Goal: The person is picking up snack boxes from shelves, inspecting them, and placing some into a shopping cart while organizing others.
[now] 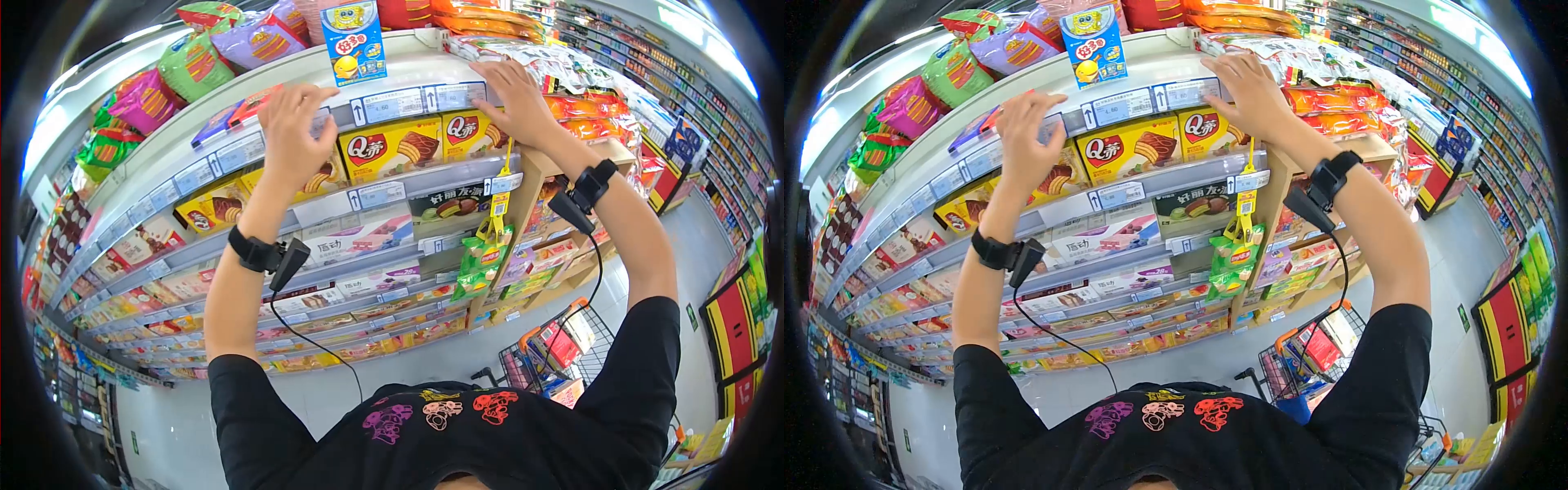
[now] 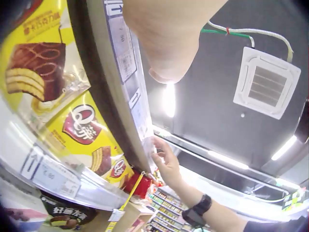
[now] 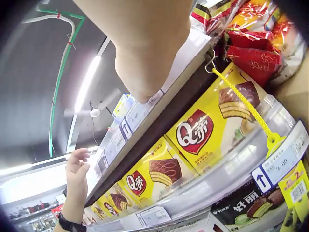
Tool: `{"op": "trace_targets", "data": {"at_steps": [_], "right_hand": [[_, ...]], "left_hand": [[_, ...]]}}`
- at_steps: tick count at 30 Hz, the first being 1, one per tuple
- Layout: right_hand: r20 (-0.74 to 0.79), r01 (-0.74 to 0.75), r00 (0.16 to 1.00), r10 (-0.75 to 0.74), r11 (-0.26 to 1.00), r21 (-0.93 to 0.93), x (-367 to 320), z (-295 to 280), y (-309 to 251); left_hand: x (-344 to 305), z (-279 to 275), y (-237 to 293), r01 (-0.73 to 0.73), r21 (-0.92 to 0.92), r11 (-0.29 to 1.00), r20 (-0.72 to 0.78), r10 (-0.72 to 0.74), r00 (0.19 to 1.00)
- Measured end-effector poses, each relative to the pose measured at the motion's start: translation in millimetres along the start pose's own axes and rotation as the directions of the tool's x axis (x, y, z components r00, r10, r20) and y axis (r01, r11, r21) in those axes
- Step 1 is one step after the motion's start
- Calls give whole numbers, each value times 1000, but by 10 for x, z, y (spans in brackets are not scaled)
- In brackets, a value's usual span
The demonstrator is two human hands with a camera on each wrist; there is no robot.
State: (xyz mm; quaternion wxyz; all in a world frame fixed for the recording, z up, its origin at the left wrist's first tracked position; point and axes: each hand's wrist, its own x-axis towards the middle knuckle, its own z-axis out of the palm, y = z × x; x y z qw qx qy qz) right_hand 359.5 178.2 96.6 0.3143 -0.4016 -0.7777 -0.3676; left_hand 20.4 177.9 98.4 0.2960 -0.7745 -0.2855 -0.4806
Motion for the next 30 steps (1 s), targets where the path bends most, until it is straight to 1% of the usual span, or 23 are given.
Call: {"op": "trace_targets", "data": {"at_steps": [2, 3, 6, 7, 10, 11, 14, 18, 20, 21, 24, 25, 27, 28, 30], "right_hand": [[-20, -43, 999, 43, 999, -12, -77, 1, -68], [5, -53, 999, 54, 997, -51, -122, 14, -80], [-19, -58, 998, 57, 998, -30, -171, 47, -106], [-11, -72, 997, 72, 997, -22, -178, 66, -117], [-70, -125, 990, 123, 992, -27, -173, 143, -199], [-80, -150, 986, 146, 988, -42, -179, 157, -242], [-136, -157, 979, 153, 988, -15, -179, 206, -267], [-203, -145, 970, 134, 989, -41, -173, 301, -258], [-215, -149, 967, 136, 988, -46, -178, 315, -270], [-195, -152, 970, 142, 988, -39, -187, 275, -286], [-374, -213, 915, 150, 968, -132, -448, 122, -509], [-427, -226, 889, 165, 969, -95, -610, 76, -620], [-346, -293, 903, 253, 954, -65, -1101, 28, -914], [-283, -280, 926, 252, 958, -64, -1343, -13, -1047], [-124, -328, 940, 319, 943, -54, -1833, -147, -1316]], "left_hand": [[-105, 30, 99, 39, 78, 996, -12, -38, 999], [-174, 47, 112, 57, 104, 993, -25, -55, 998], [-350, 59, 190, 78, 92, 993, -3, -78, 997], [-409, 63, 207, 32, 139, 990, 71, -42, 997], [-502, 131, 286, -5, 203, 979, 178, -32, 984], [-554, 165, 266, -23, 254, 967, 227, -36, 973], [-609, 249, 298, -64, 380, 923, 222, -24, 975], [-667, 385, 255, -83, 395, 915, 208, -1, 978], [-648, 369, 326, -16, 353, 936, 220, -66, 973], [-623, 365, 394, 19, 326, 945, 222, -96, 970], [-616, 388, 633, -3, 61, 998, 162, -7, 987], [-653, 453, 769, -12, -16, 1000, 130, 14, 991], [-789, 647, 1058, -53, -226, 973, 190, 97, 977], [-866, 747, 1217, -69, -332, 941, 213, 147, 966], [-1003, 961, 1546, -14, -552, 834, 287, 206, 935]]}}
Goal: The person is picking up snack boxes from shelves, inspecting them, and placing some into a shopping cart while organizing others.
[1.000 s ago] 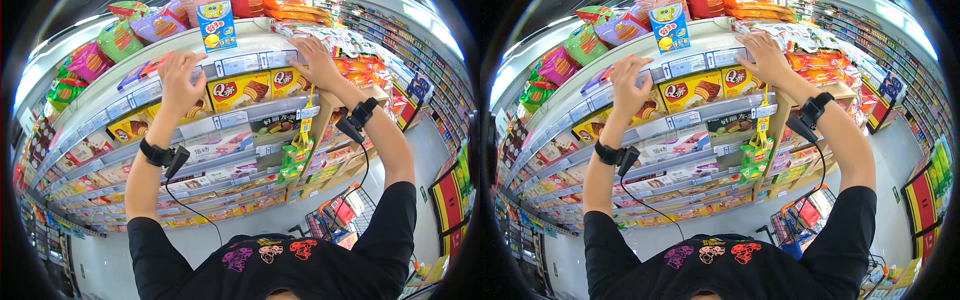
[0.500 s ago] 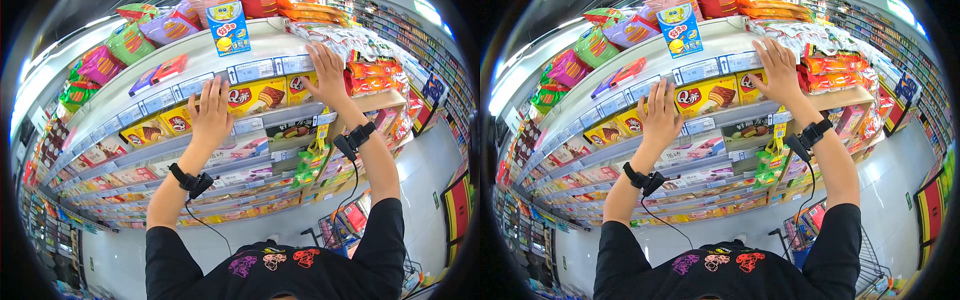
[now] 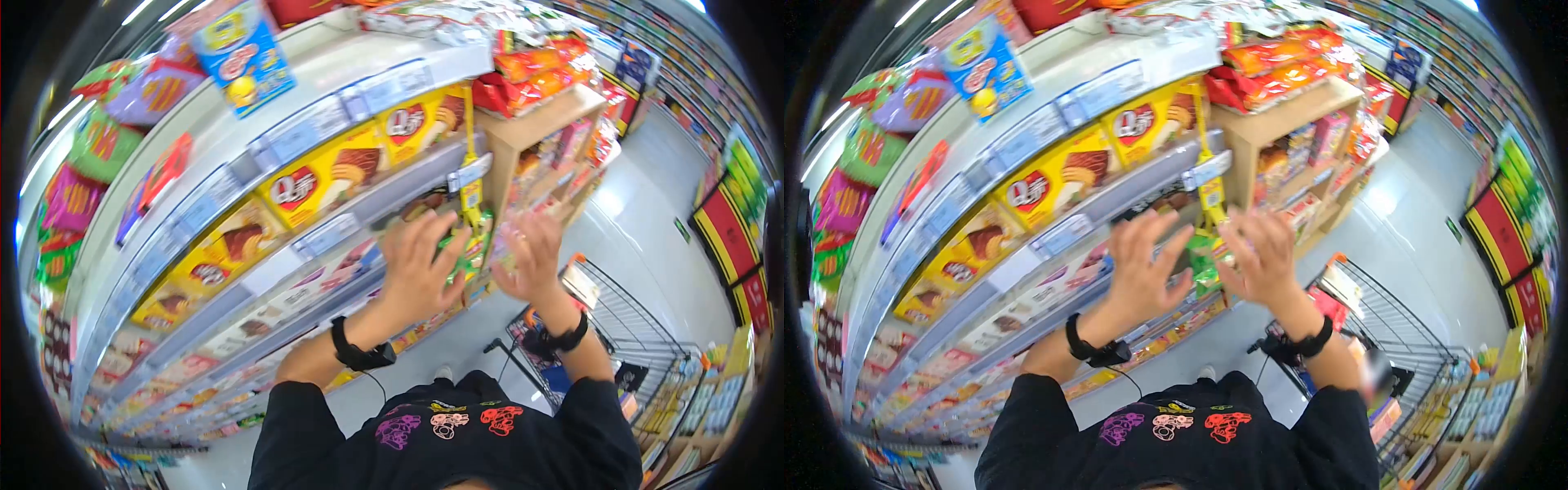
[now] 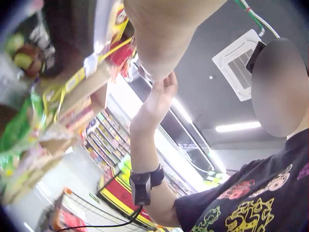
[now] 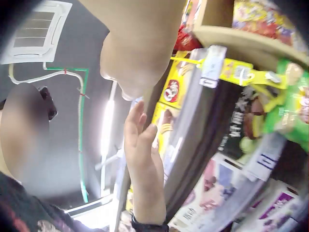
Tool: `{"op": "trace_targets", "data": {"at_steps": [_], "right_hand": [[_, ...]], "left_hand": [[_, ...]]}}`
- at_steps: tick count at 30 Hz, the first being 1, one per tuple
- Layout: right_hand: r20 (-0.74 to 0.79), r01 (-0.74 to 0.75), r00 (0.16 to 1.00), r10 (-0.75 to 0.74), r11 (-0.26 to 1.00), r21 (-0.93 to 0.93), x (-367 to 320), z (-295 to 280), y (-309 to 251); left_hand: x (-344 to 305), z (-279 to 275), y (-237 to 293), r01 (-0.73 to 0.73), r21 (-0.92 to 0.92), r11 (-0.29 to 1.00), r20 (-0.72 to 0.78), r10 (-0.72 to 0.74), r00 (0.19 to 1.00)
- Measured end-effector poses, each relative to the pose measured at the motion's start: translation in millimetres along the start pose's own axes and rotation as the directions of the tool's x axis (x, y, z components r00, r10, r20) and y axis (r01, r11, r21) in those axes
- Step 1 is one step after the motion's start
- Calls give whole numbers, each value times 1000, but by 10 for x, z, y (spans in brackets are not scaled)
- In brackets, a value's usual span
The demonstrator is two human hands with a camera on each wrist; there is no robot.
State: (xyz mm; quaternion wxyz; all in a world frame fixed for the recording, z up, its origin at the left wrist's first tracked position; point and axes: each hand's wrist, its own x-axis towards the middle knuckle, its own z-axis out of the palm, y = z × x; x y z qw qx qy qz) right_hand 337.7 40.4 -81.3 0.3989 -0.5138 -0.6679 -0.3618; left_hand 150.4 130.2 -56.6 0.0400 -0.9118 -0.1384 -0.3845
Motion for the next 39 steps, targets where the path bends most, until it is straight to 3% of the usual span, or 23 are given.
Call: {"op": "trace_targets", "data": {"at_steps": [1, 3, 4, 7, 10, 14, 15, 18, 20, 22, 23, 26, 27, 30, 31, 34, 35, 38, 39], "right_hand": [[79, -46, 996, 47, 999, -16, -238, -91, -31], [246, -297, 927, 284, 955, 18, -753, -262, -77], [321, -443, 850, 418, 897, 7, -1035, -367, -120], [394, -650, 660, 639, 749, -127, -1893, -640, -241], [369, -830, 405, 837, 505, -235, -2431, -980, -374], [144, -935, 129, 981, 169, -313, -2995, -1319, -512], [94, -938, 78, 992, 105, -331, -3125, -1396, -510], [-58, -953, -103, 993, -116, -281, -3517, -1592, -403], [-178, -942, -313, 933, -329, -69, -3991, -1683, -274], [-91, -715, -695, 714, -670, 200, -4389, -1849, -60], [-24, -649, -752, 659, -733, 203, -4567, -1882, 56], [139, -440, -876, 461, -884, 156, -4513, -2025, 438], [190, -458, -868, 459, -887, 51, -4793, -1994, 504], [264, -434, -879, 398, -896, -92, -5133, -1868, 641], [341, -490, -838, 425, -862, -130, -5219, -1858, 644], [271, -584, -811, 519, -753, -305, -5145, -1866, 654], [237, -592, -806, 542, -743, -313, -5101, -1847, 655], [392, -718, -679, 620, -671, -184, -5196, -1898, 633], [424, -737, -635, 646, -671, -84, -5346, -1866, 572]], "left_hand": [[-14, 171, 64, -16, -80, 997, 54, 20, 998], [-48, 570, 237, -52, -272, 961, 180, 104, 978], [-65, 785, 302, -46, -350, 935, 205, 125, 971], [-212, 1448, 583, 27, -626, 779, 325, 229, 918], [-321, 2073, 901, 209, -771, 602, 475, 325, 818], [-593, 2815, 1353, 397, -750, 529, 641, 434, 633], [-705, 3025, 1465, 427, -737, 524, 665, 455, 592], [-1018, 3618, 1802, 720, -544, 430, 822, 444, 356], [-1230, 3928, 2079, 854, -371, 366, 885, 418, 205], [-1229, 4014, 2380, 930, -160, 331, 934, 355, 34], [-1201, 4071, 2469, 931, 5, 366, 921, 361, -147], [-1167, 4179, 2799, 850, 107, 515, 905, 303, -298], [-744, 3964, 2909, 754, 56, 655, 858, 354, -372], [-681, 4117, 3156, 463, -55, 885, 810, 310, -498], [-770, 4232, 3221, 380, -209, 901, 856, 356, -375], [-779, 4412, 3367, 253, -293, 922, 923, 342, -178], [-726, 4396, 3406, 286, -311, 906, 926, 357, -124], [-759, 4395, 3516, 389, -452, 803, 870, 493, -6], [-1126, 4553, 3523, 438, -414, 798, 899, 433, 61]]}}
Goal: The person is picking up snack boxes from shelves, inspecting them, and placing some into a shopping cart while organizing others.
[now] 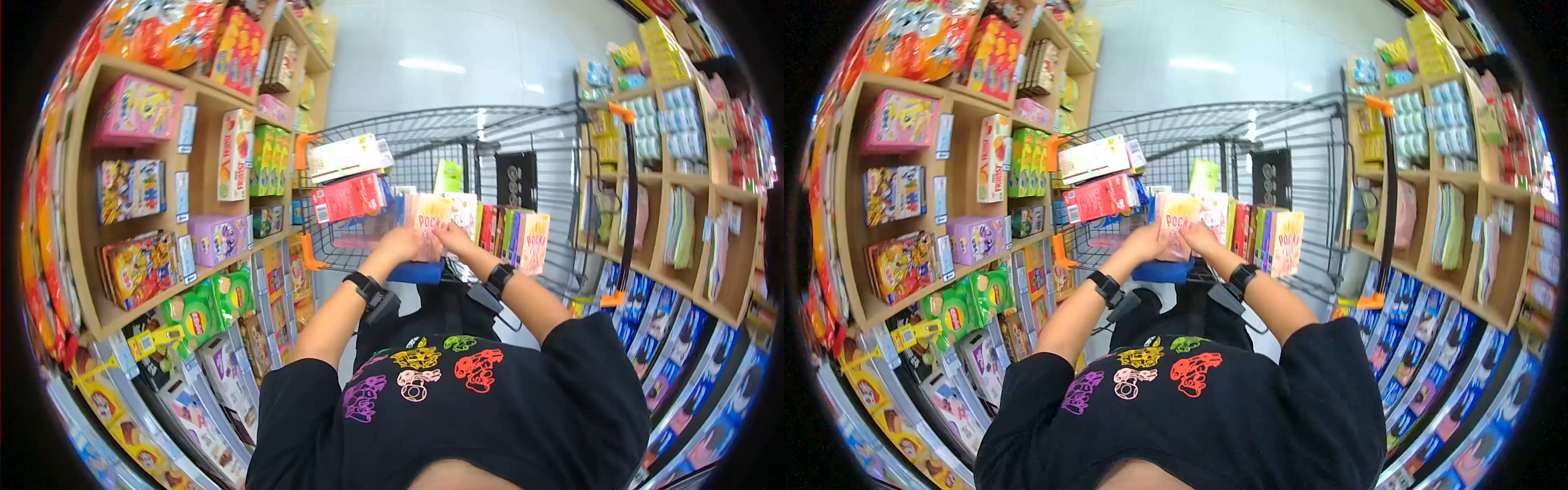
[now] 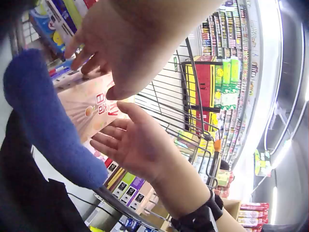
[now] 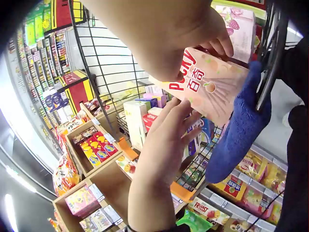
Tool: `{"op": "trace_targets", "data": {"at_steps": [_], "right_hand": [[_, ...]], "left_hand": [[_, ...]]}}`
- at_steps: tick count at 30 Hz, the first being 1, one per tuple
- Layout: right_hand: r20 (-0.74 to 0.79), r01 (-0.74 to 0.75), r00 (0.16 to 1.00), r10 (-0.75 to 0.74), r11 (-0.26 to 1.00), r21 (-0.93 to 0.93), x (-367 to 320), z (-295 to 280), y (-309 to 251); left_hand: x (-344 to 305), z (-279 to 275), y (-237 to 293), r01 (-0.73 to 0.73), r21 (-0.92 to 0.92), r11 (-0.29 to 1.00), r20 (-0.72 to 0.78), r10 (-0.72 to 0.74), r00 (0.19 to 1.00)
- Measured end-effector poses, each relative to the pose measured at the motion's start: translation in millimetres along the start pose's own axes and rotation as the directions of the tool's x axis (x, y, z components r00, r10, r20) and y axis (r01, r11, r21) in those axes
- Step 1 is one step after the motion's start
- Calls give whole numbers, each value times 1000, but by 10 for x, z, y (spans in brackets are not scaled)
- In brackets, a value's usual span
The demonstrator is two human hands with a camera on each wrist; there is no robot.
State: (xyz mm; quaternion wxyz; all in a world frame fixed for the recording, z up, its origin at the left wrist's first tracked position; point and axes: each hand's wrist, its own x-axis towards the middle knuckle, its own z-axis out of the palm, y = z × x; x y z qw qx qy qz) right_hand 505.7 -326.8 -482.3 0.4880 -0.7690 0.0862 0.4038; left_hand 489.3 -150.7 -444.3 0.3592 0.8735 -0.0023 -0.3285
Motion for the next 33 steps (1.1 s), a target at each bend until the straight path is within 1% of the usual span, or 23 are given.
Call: {"op": "trace_targets", "data": {"at_steps": [1, 2, 3, 4, 5, 6, 9, 10, 11, 12, 13, 15, 17, 18, 21, 23, 25, 26, 27, 28, 31, 32, 33], "right_hand": [[23, -29, 999, 27, 994, 106, -103, -29, -108], [6, -18, 1000, 18, 1000, -6, -132, -34, -114], [29, -50, 998, 50, 999, 17, -255, -56, -285], [13, 91, 995, -95, 980, 179, -193, 0, -110], [-3, 224, 971, -237, 915, 335, -123, 54, 105], [-4, 247, 964, -266, 889, 385, -219, 56, 24], [-100, 326, 944, -313, 854, 406, -547, 71, -357], [-130, 366, 930, -343, 844, 393, -617, 100, -467], [-157, 422, 906, -392, 830, 366, -683, 117, -573], [-168, 497, 867, -468, 827, 262, -762, 121, -670], [-159, 549, 835, -526, 810, 205, -802, 159, -752], [-112, 688, 726, -679, 712, 143, -1091, 288, -969], [-27, 773, 617, -787, 599, 209, -1335, 506, -1102], [19, 811, 553, -833, 544, 217, -1618, 677, -1254], [213, 890, 399, -892, 432, 144, -2156, 1158, -1315], [306, 834, 427, -851, 502, 231, -2587, 1544, -1201], [433, 854, 317, -844, 452, 256, -2872, 1908, -1000], [457, 883, 266, -849, 405, 238, -2989, 2067, -880], [480, 909, 213, -851, 353, 222, -3125, 2217, -773], [483, 869, 186, -856, 372, 325, -3392, 2371, -711], [577, 712, 124, -807, 477, 515, -3957, 2690, -580], [614, 713, 65, -787, 467, 523, -4123, 2741, -590], [649, 714, 8, -761, 458, 529, -4283, 2768, -624]], "left_hand": [[-51, -14, 144, 97, 33, 995, -20, -96, 995], [-77, 3, 144, 18, 49, 999, 4, -18, 1000], [-147, -20, 252, 39, 14, 999, -57, -38, 998], [-236, -45, 331, -2, -59, 998, -140, -7, 990], [-467, -345, 556, -183, -191, 964, -63, 174, 983], [-384, -86, 407, -267, -228, 936, -297, 195, 935], [-751, -275, 522, -377, -261, 888, -464, 227, 856], [-760, -171, 479, -393, -205, 896, -617, 193, 763], [-943, -226, 541, -315, 31, 949, -726, 238, 645], [-976, -232, 519, -239, 26, 971, -675, 194, 712], [-1276, -334, 593, -274, 6, 962, -719, 194, 667], [-1687, -289, 628, -229, 127, 965, -844, 226, 487], [-2333, -276, 720, -267, -65, 961, -843, 91, 530], [-2636, -222, 712, -291, -152, 944, -832, 37, 553], [-3300, 263, 573, -273, -182, 945, -919, -64, 389], [-3788, 572, 574, -293, -177, 940, -967, -111, 228], [-4179, 939, 537, -275, -322, 906, -944, -284, 170], [-4374, 1123, 539, -261, -402, 878, -915, -376, 145], [-4570, 1274, 545, -274, -418, 866, -908, -411, 85], [-4772, 1392, 566, -288, -431, 855, -896, -444, 23], [-5275, 1651, 649, -359, -443, 821, -847, -515, -131], [-5410, 1710, 665, -390, -440, 808, -826, -535, -175], [-5535, 1761, 666, -433, -416, 799, -822, -535, -196]]}}
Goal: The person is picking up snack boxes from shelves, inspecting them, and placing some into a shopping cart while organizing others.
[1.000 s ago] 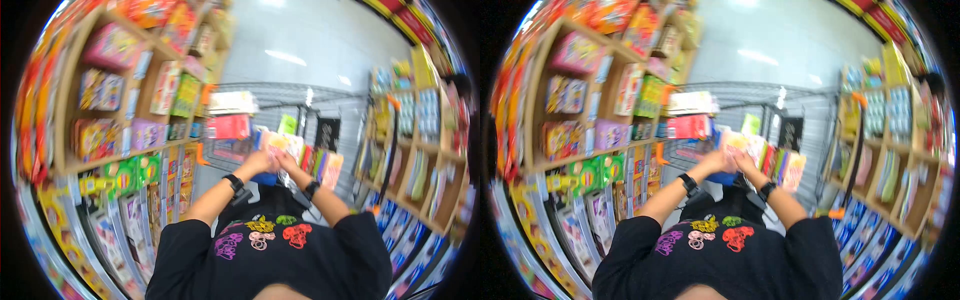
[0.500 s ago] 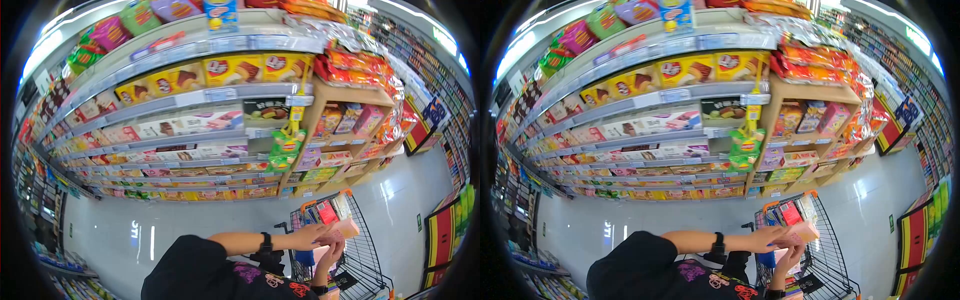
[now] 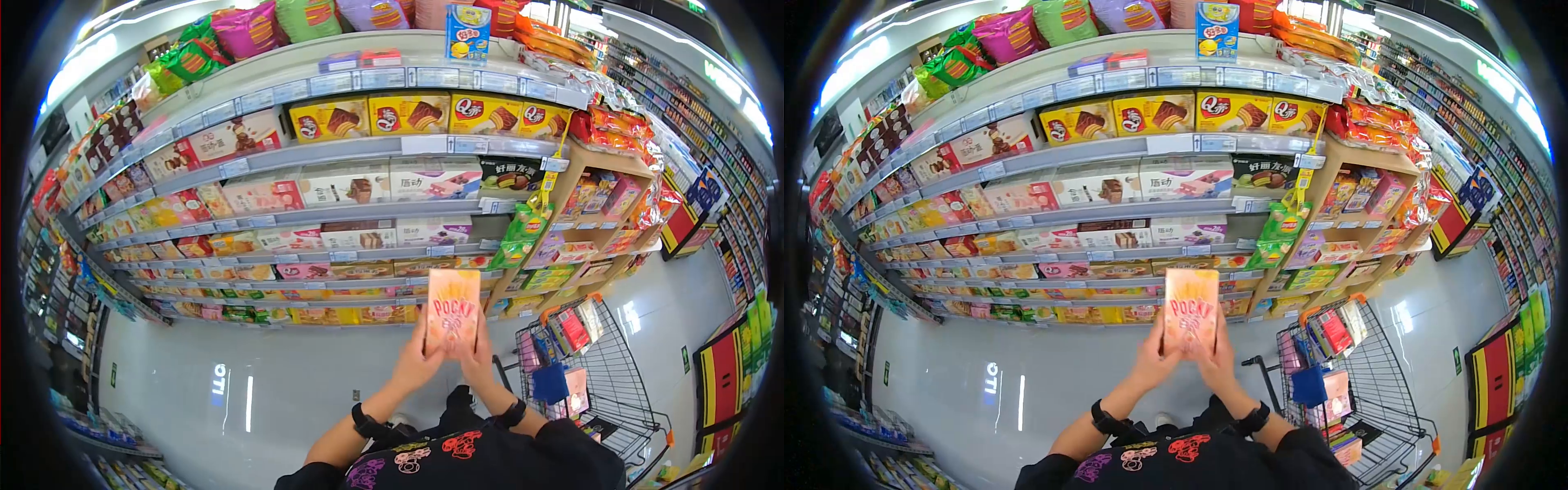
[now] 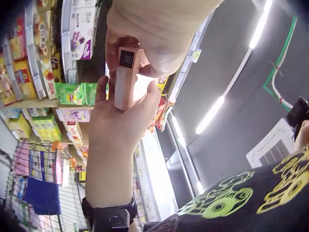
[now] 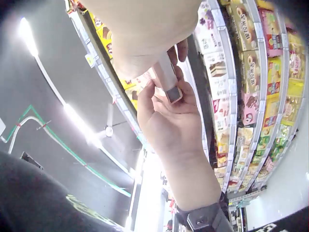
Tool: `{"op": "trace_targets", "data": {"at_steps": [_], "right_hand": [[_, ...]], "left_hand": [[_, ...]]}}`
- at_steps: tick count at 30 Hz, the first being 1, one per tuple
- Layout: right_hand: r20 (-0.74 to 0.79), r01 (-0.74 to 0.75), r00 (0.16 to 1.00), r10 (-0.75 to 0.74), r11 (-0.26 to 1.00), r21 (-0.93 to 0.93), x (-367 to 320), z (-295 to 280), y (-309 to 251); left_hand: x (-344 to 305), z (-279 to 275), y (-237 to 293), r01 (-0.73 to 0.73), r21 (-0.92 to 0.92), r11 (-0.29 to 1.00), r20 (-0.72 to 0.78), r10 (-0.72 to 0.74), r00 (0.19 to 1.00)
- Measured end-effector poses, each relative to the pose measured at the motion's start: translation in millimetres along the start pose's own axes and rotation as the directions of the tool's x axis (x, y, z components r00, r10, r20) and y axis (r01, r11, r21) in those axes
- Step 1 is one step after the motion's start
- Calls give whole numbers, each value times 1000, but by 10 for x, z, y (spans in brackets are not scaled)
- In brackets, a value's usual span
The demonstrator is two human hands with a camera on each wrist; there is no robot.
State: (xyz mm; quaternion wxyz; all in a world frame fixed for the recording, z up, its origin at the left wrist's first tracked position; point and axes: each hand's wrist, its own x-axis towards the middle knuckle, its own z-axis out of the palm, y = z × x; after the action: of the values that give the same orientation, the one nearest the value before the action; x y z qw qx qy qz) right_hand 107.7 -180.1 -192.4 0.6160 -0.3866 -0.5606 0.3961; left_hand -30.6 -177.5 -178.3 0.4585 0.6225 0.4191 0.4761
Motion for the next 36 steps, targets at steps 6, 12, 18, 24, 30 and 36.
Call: {"op": "trace_targets", "data": {"at_steps": [6, 12, 18, 24, 30, 36], "right_hand": [[435, -104, 900, 23, 981, 163, 428, 165, -582], [476, -47, 878, -49, 981, 188, 760, 184, -1014], [391, -31, 915, -101, 948, 316, 1189, -12, -980], [338, -84, 940, -42, 933, 350, 1460, -442, -847], [374, -95, 927, -33, 944, 317, 1801, -836, -757], [416, -187, 909, 37, 926, 327, 1984, -977, -550]], "left_hand": [[126, -549, 340, -90, -334, 938, -62, 73, 995], [338, -595, 922, -210, -398, 893, -110, 180, 977], [834, -584, 1033, 27, -666, 745, 4, -33, 999], [1355, -175, 1031, 129, -729, 672, 104, -78, 992], [1766, 94, 980, 255, -753, 607, 228, -123, 966], [1943, 173, 821, 274, -746, 607, 214, -171, 962]]}}
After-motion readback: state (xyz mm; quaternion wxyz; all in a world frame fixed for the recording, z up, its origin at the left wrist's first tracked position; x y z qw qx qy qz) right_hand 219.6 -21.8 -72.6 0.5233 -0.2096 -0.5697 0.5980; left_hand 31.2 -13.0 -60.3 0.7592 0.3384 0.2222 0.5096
